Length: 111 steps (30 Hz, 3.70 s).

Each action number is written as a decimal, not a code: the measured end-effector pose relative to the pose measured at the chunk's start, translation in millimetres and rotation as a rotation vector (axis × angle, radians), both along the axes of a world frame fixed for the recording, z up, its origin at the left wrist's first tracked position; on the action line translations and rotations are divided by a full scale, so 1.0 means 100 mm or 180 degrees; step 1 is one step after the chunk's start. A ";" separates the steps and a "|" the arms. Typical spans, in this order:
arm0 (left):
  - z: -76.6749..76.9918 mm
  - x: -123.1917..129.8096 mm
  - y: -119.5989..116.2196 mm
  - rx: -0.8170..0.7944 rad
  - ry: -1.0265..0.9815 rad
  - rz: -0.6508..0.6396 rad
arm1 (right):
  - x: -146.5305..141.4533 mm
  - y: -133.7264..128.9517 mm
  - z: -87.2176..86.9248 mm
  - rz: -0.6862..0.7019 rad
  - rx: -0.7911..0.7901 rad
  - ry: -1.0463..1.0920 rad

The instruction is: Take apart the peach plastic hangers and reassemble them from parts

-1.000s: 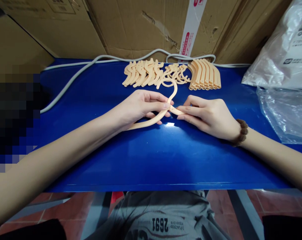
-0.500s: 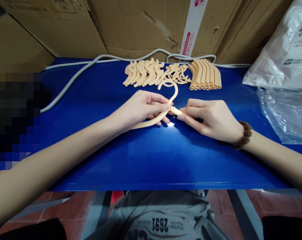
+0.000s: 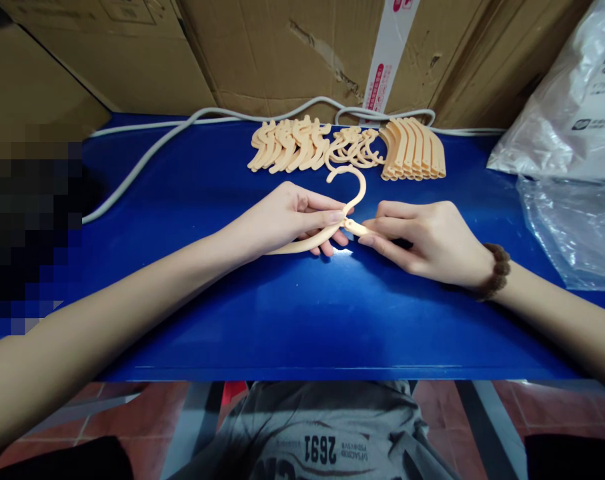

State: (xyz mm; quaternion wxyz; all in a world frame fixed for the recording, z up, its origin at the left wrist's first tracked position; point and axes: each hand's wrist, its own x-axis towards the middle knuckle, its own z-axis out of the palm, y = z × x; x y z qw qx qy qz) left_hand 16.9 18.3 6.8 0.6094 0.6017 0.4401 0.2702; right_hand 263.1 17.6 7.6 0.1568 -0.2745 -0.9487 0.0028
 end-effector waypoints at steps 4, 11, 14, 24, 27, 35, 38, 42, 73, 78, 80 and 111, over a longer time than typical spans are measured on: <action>0.00 0.00 0.01 0.0027 0.0113 -0.0121 | 0.00 0.00 0.00 0.0040 0.0064 0.0025; 0.00 0.02 0.02 0.0141 0.0200 -0.0163 | 0.00 -0.01 0.02 0.0078 -0.0066 0.0027; 0.01 0.02 0.01 0.0159 0.0235 -0.0135 | -0.01 -0.01 0.03 0.0054 -0.0118 0.0013; -0.03 0.01 0.00 0.0120 0.0081 -0.0187 | -0.01 0.00 0.05 0.0087 -0.0298 0.0022; -0.03 0.00 -0.01 0.0128 0.0098 -0.0245 | -0.01 -0.01 0.06 0.0122 -0.0348 0.0037; -0.01 0.04 -0.10 0.1302 0.0925 -0.0383 | 0.00 0.03 0.02 0.0159 -0.0119 0.0039; -0.03 0.03 -0.15 0.2061 0.1653 -0.0442 | 0.03 0.06 0.01 0.0241 -0.0068 0.0011; -0.10 0.00 -0.16 0.2886 0.2564 -0.0547 | 0.06 0.10 0.01 0.0227 0.0112 -0.0064; -0.12 0.01 -0.16 0.3134 0.2902 -0.0554 | 0.04 0.06 0.01 -0.0361 0.0072 0.0356; -0.18 0.01 -0.17 0.3235 0.2822 -0.0523 | 0.04 0.07 0.01 -0.0350 0.0010 0.0334; -0.18 0.01 -0.17 0.3226 0.2819 -0.0539 | 0.03 0.07 0.01 -0.0344 -0.0006 0.0314; -0.20 -0.01 -0.17 0.4684 0.2371 -0.0936 | 0.05 0.13 -0.04 -0.0325 0.0083 0.0444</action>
